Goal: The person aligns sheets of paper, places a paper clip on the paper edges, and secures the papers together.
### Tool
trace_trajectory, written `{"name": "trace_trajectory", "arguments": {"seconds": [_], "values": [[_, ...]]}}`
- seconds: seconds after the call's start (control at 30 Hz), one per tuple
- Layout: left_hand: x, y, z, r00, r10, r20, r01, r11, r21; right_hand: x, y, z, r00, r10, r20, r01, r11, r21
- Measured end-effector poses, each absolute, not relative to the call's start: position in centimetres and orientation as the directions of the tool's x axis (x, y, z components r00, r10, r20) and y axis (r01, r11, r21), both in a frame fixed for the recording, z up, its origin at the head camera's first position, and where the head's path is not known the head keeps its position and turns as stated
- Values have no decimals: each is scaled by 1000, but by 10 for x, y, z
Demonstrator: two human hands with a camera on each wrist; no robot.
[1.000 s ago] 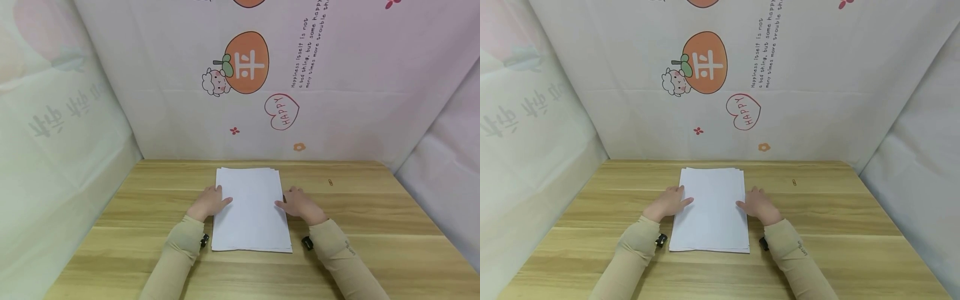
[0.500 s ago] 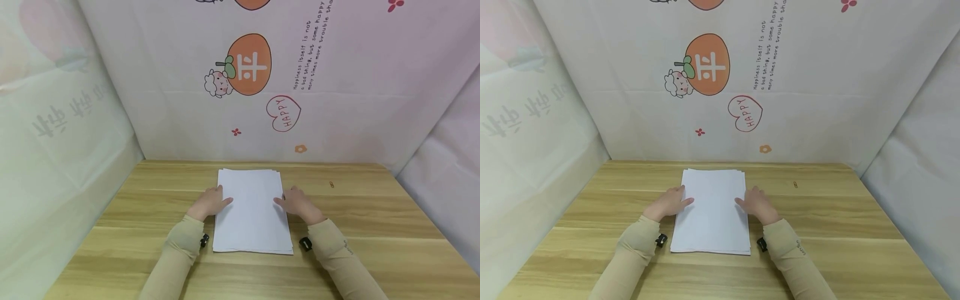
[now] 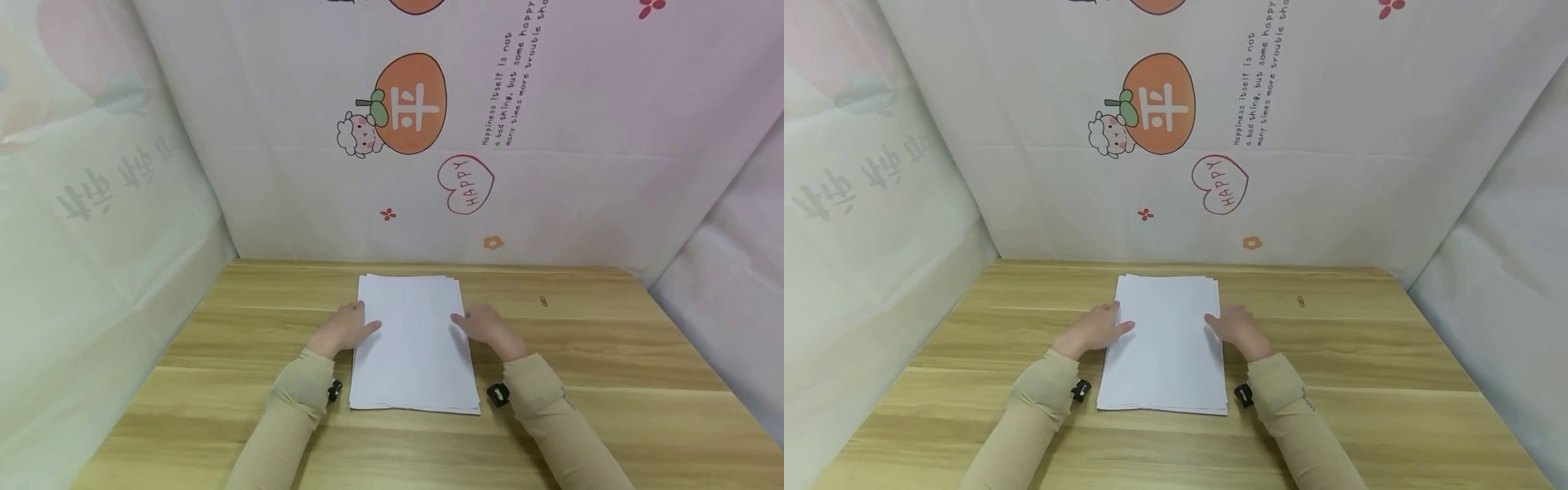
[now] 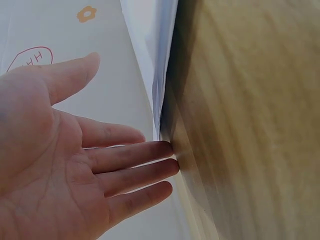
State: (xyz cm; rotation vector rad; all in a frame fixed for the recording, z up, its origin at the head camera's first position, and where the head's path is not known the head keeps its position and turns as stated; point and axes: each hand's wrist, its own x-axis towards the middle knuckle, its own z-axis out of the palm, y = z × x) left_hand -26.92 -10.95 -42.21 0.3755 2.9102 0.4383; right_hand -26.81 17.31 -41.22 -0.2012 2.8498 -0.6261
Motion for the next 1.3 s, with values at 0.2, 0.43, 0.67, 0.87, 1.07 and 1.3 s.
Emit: {"name": "trace_trajectory", "arguments": {"seconds": [0.2, 0.43, 0.67, 0.87, 1.07, 1.3], "values": [[-269, -109, -420, -947, 282, -155, 222, 921, 319, -276, 180, -420, -965, -191, -177, -76, 856, -511], [-270, -108, -418, -947, 278, -159, 218, 923, 318, -272, 177, -411, -965, -143, -218, -5, 845, -535], [-271, -106, -419, -951, 274, -146, 216, 921, 323, -277, 181, -415, -967, -121, -225, 19, 845, -535], [-272, -105, -419, -947, 284, -150, 223, 917, 331, -280, 184, -417, -970, -112, -218, 31, 827, -562], [-271, -105, -417, -946, 287, -152, 221, 911, 349, -282, 186, -416, -969, -117, -217, 37, 803, -595], [-270, -105, -416, -943, 298, -148, 230, 905, 359, -284, 187, -418, -971, -111, -212, 37, 807, -590]]}}
